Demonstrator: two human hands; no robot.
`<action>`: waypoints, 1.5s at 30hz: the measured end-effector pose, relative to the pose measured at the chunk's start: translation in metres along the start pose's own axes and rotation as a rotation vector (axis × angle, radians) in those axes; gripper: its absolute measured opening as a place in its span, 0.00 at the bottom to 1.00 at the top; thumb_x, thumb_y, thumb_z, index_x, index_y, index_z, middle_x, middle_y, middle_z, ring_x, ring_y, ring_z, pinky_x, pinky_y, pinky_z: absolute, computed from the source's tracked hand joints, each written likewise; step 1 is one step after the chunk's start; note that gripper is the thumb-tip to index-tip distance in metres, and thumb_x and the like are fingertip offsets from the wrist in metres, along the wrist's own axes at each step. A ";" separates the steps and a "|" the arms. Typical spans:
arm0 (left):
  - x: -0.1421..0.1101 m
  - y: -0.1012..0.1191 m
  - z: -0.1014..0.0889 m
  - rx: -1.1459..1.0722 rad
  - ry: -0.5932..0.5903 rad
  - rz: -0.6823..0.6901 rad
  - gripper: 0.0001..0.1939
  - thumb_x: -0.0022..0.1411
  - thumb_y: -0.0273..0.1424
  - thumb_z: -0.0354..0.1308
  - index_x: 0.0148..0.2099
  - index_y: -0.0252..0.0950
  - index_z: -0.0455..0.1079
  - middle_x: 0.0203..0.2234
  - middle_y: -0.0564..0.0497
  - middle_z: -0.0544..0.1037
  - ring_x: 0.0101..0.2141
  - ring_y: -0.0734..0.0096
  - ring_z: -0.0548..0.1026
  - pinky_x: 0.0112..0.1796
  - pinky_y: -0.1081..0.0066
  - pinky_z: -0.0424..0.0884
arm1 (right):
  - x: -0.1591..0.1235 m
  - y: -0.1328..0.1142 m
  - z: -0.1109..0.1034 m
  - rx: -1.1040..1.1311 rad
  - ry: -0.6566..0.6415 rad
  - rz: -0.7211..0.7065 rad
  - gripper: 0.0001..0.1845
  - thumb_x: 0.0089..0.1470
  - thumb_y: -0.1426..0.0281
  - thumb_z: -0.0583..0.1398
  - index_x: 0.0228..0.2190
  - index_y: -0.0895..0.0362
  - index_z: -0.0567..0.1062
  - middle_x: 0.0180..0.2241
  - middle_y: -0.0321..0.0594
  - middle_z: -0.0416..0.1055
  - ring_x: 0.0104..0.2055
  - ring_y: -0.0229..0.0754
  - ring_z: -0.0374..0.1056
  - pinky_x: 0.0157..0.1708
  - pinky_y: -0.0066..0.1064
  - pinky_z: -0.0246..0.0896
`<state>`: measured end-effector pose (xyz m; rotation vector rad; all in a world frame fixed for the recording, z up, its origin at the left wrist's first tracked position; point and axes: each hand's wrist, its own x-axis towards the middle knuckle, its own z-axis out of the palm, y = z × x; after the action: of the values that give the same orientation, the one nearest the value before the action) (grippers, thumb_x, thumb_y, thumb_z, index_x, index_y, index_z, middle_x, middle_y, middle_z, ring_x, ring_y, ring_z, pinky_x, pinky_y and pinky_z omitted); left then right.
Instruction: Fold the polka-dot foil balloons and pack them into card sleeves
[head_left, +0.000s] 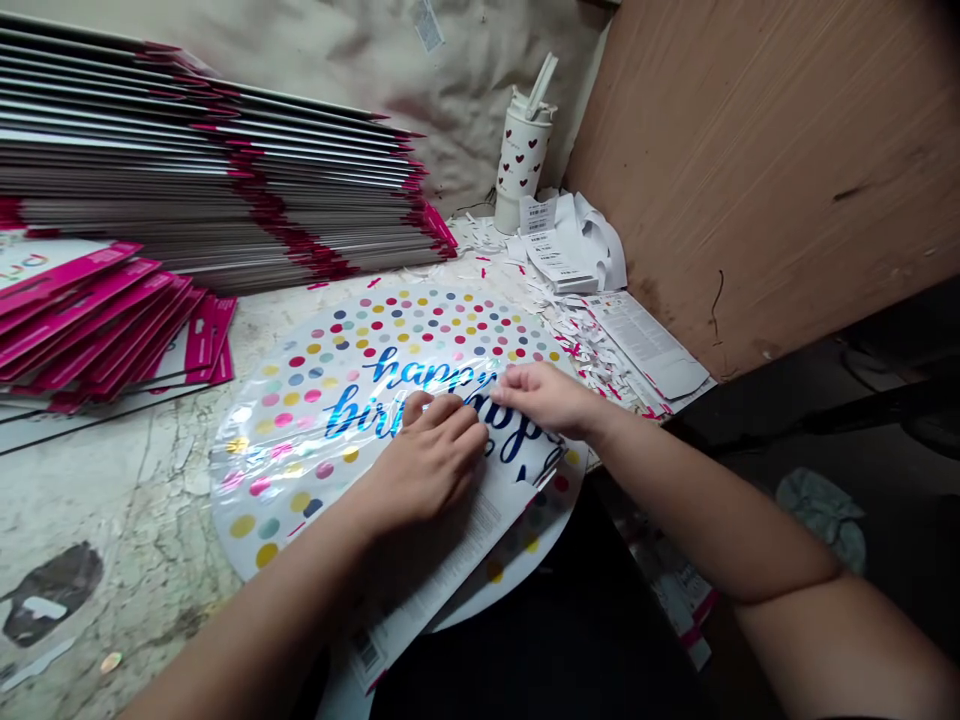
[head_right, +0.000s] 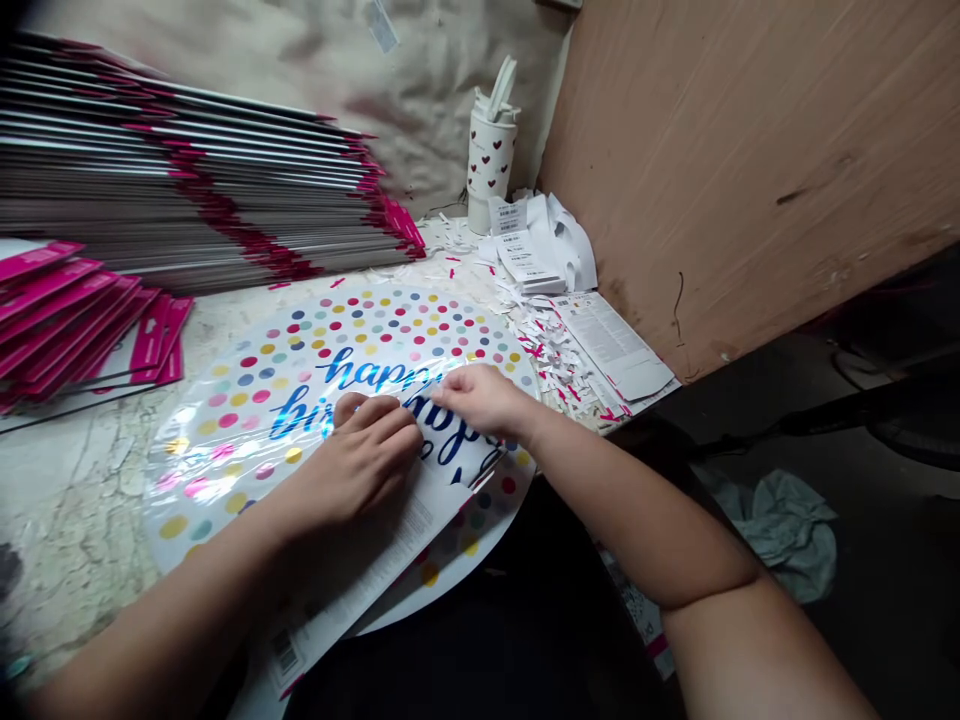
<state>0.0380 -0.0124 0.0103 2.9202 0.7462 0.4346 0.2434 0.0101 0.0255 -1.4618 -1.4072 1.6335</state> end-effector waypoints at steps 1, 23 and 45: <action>0.000 0.000 0.000 0.019 0.006 -0.003 0.07 0.59 0.27 0.44 0.32 0.36 0.62 0.31 0.47 0.67 0.39 0.60 0.61 0.43 0.59 0.59 | -0.002 -0.003 0.003 -0.051 -0.017 -0.029 0.09 0.47 0.70 0.63 0.22 0.60 0.67 0.16 0.28 0.62 0.17 0.28 0.56 0.17 0.20 0.52; -0.027 0.012 -0.050 -0.402 0.670 -0.703 0.28 0.52 0.37 0.61 0.54 0.39 0.57 0.54 0.42 0.63 0.54 0.50 0.61 0.50 0.51 0.61 | -0.021 -0.009 0.052 0.450 -0.095 -0.509 0.25 0.43 0.72 0.65 0.45 0.55 0.66 0.42 0.39 0.71 0.46 0.40 0.67 0.48 0.34 0.61; -0.074 0.038 -0.003 -1.335 0.293 -1.113 0.20 0.56 0.42 0.56 0.19 0.32 0.68 0.11 0.53 0.67 0.16 0.77 0.63 0.21 0.76 0.60 | -0.015 -0.002 0.091 -1.057 0.061 -0.986 0.10 0.56 0.74 0.52 0.29 0.60 0.73 0.29 0.43 0.69 0.34 0.42 0.63 0.35 0.31 0.59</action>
<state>-0.0077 -0.0810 0.0008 1.0160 1.2494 0.7634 0.1617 -0.0335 0.0211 -0.8714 -2.5374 0.1843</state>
